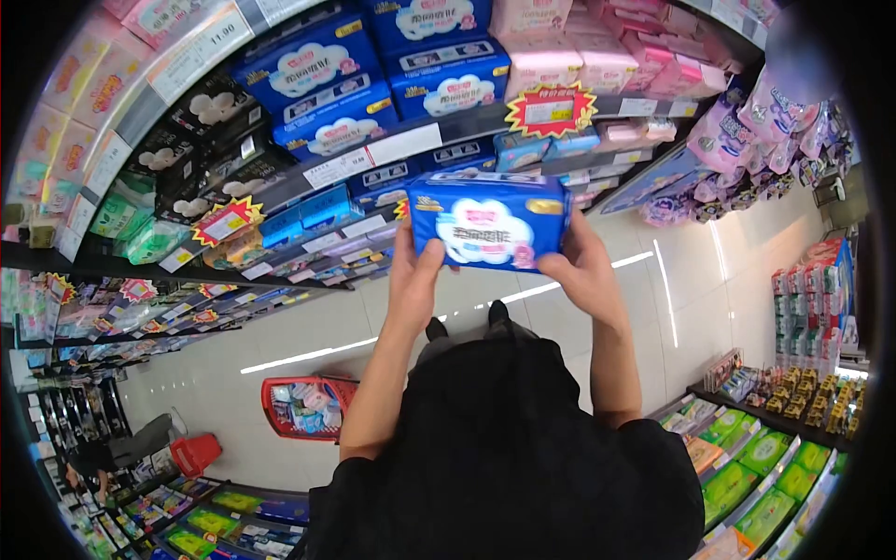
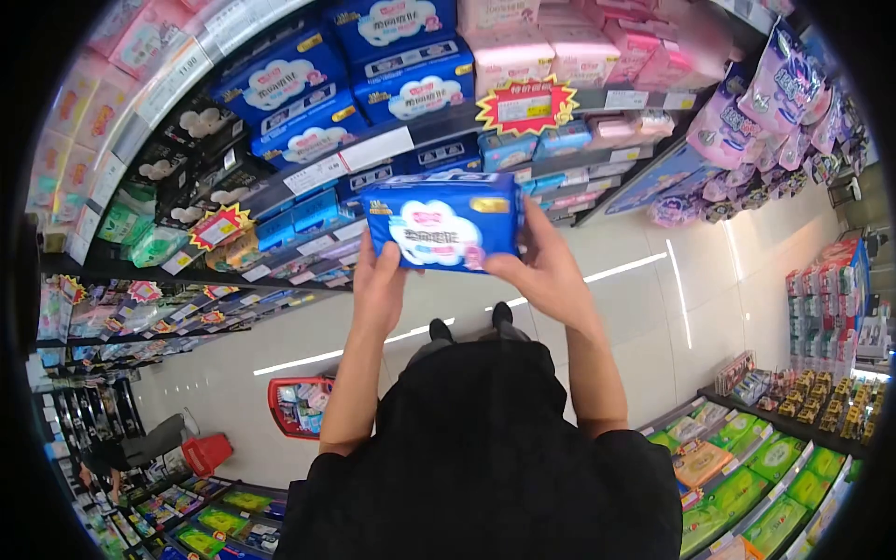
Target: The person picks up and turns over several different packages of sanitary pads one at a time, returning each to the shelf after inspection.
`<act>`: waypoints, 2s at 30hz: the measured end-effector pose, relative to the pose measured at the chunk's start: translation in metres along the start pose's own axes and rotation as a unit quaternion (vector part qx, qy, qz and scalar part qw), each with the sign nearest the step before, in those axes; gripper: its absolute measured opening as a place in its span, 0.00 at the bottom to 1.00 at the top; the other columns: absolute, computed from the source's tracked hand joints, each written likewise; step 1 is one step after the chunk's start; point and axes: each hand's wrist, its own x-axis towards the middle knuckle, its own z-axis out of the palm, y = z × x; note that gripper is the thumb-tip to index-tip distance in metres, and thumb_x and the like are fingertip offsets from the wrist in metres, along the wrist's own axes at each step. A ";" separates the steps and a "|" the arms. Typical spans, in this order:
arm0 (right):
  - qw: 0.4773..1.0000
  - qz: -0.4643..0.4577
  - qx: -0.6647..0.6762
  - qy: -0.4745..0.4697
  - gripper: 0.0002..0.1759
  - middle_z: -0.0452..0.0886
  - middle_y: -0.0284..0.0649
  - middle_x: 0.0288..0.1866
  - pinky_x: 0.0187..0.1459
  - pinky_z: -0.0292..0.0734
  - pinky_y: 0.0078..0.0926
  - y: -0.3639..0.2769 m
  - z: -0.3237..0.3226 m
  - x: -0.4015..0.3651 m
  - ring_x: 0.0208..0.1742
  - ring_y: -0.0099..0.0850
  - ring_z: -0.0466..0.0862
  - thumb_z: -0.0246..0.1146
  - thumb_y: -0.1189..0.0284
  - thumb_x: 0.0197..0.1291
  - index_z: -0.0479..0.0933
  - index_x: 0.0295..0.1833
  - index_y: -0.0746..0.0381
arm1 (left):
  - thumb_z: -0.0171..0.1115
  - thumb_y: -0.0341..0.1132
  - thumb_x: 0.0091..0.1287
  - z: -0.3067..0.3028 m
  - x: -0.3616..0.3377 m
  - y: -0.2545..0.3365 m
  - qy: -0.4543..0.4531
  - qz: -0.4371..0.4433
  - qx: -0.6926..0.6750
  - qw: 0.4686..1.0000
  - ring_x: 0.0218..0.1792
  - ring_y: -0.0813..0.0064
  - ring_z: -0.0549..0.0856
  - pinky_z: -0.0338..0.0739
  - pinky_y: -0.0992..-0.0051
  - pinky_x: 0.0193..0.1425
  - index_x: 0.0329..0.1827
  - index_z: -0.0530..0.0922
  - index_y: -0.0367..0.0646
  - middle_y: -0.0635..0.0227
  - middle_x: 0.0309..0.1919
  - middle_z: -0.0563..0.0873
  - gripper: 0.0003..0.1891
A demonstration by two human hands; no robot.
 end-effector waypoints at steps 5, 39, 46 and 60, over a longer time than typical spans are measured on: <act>0.962 -0.115 -0.247 0.021 0.24 0.79 0.43 0.48 0.54 0.72 0.28 -0.059 -0.014 0.081 0.50 0.32 0.79 0.67 0.67 0.60 0.71 0.57 0.70 | 0.67 0.32 0.65 0.037 0.057 0.057 -0.016 0.215 0.160 0.963 0.57 0.69 0.76 0.69 0.69 0.63 0.65 0.57 0.35 0.54 0.57 0.74 0.32; 0.838 -0.357 -0.395 0.123 0.22 0.81 0.53 0.43 0.48 0.75 0.40 -0.046 -0.039 0.177 0.45 0.48 0.81 0.68 0.68 0.58 0.74 0.52 0.71 | 0.60 0.27 0.66 0.062 0.100 0.043 0.273 0.357 0.472 0.759 0.60 0.66 0.78 0.69 0.67 0.64 0.63 0.71 0.32 0.53 0.59 0.79 0.21; 0.949 -0.052 -0.291 0.107 0.20 0.83 0.48 0.48 0.49 0.76 0.28 0.053 -0.082 0.054 0.50 0.35 0.84 0.63 0.73 0.63 0.74 0.59 0.68 | 0.58 0.29 0.68 -0.036 -0.048 -0.091 0.277 -0.002 0.516 0.810 0.63 0.64 0.76 0.69 0.65 0.66 0.63 0.72 0.33 0.54 0.61 0.77 0.20; 0.880 0.244 -0.402 0.066 0.21 0.85 0.51 0.40 0.44 0.79 0.35 0.212 -0.066 -0.175 0.40 0.45 0.86 0.64 0.67 0.59 0.76 0.55 0.68 | 0.62 0.37 0.64 -0.217 -0.292 -0.225 0.280 -0.261 0.471 0.795 0.58 0.54 0.79 0.73 0.65 0.61 0.60 0.73 0.33 0.46 0.55 0.80 0.24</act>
